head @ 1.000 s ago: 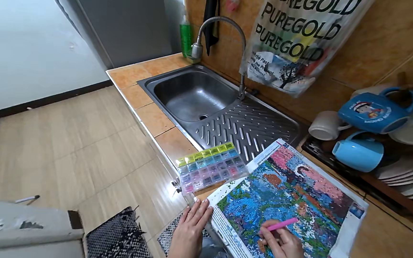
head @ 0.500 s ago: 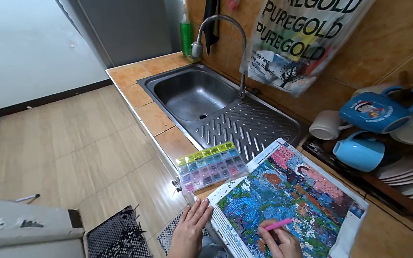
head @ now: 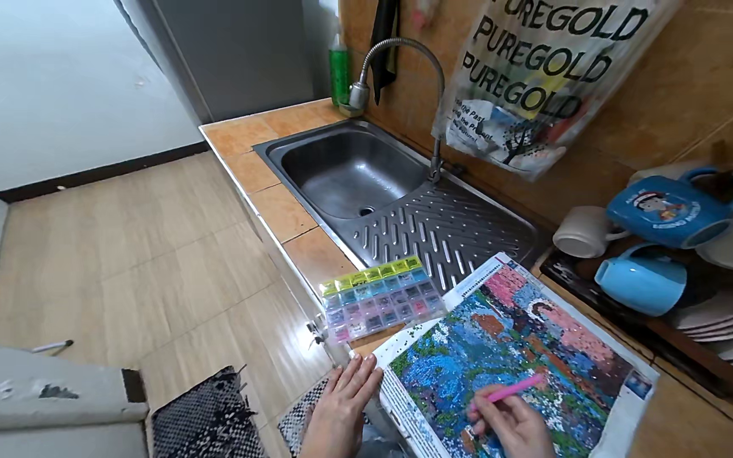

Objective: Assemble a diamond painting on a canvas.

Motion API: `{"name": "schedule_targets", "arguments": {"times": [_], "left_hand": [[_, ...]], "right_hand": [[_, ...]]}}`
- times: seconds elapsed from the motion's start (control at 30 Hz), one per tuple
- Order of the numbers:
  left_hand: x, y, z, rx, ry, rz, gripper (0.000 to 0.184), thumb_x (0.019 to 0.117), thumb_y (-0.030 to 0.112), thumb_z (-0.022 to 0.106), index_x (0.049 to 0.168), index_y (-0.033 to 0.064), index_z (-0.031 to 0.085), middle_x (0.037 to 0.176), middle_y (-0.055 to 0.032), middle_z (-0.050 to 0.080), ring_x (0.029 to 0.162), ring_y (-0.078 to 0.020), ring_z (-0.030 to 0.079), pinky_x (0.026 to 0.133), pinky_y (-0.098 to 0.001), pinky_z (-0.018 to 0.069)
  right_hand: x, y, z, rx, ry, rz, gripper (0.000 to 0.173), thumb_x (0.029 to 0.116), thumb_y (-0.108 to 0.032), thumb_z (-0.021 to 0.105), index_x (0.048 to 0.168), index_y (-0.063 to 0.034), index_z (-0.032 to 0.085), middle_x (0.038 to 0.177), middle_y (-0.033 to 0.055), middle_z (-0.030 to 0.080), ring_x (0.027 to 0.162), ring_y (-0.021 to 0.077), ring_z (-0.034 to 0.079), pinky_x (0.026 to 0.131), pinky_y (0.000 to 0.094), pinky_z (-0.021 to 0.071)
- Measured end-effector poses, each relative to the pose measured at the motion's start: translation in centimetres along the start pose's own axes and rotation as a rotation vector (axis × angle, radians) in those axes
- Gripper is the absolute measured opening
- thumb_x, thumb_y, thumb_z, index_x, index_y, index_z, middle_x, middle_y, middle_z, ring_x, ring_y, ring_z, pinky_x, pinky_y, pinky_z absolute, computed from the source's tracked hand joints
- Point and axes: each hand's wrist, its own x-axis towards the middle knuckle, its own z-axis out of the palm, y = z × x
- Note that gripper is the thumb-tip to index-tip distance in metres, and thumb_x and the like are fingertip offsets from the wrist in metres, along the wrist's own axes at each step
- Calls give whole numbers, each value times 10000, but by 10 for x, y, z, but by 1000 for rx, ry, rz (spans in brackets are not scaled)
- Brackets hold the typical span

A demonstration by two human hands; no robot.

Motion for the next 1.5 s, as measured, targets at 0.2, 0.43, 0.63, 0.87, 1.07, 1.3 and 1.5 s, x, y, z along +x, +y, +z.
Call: {"name": "schedule_targets", "arguments": {"times": [0.2,0.43,0.63,0.87,1.07,1.3,1.5], "left_hand": [[-1,-2,2,-49,-7,5,568,753,-144,580,1265,61,714,1377,-132,659,1279,-386,621,979,-590,530],[-1,4,1,-50,-28,-17,570,753,-162,609,1277,40,701,1398,-152,640,1297,-398,604,990,-584,526],[-3,7,-1,-40,-33,-22,582,753,-162,617,1289,50,697,1399,-142,641,1306,-389,599,989,-579,526],[-5,9,-2,-45,-37,-18,566,765,-151,620,1289,51,697,1395,-144,644,1303,-390,601,996,-568,525],[-7,7,0,-39,-11,6,576,750,-149,614,1281,56,701,1387,-138,651,1300,-390,603,998,-547,531],[-7,8,-3,-59,-32,-10,581,758,-158,607,1293,52,693,1401,-138,641,1311,-390,594,1007,-555,522],[-7,8,-3,-92,-44,-15,589,758,-164,601,1300,50,687,1417,-142,628,1320,-397,585,1004,-576,517]], "right_hand": [[17,-23,5,341,112,200,189,1065,8,373,1020,-23,554,797,1,714,655,103,715,635,253,620],[58,-17,37,105,104,-127,135,985,-22,521,1044,56,614,829,9,698,705,53,697,667,213,606],[87,-7,59,-150,84,-269,189,968,-34,578,1020,110,688,920,142,702,765,78,671,721,209,562],[97,1,63,-215,74,-313,177,960,-51,604,989,76,724,954,149,723,782,98,682,739,233,565],[99,7,62,-228,72,-323,181,961,-61,608,991,71,727,938,144,721,761,92,674,730,223,558],[100,7,63,-235,68,-318,171,951,-58,615,993,58,734,917,134,725,747,93,673,722,225,557],[99,9,63,-239,53,-342,184,951,-64,605,991,61,733,934,142,729,764,108,685,733,240,566]]}}
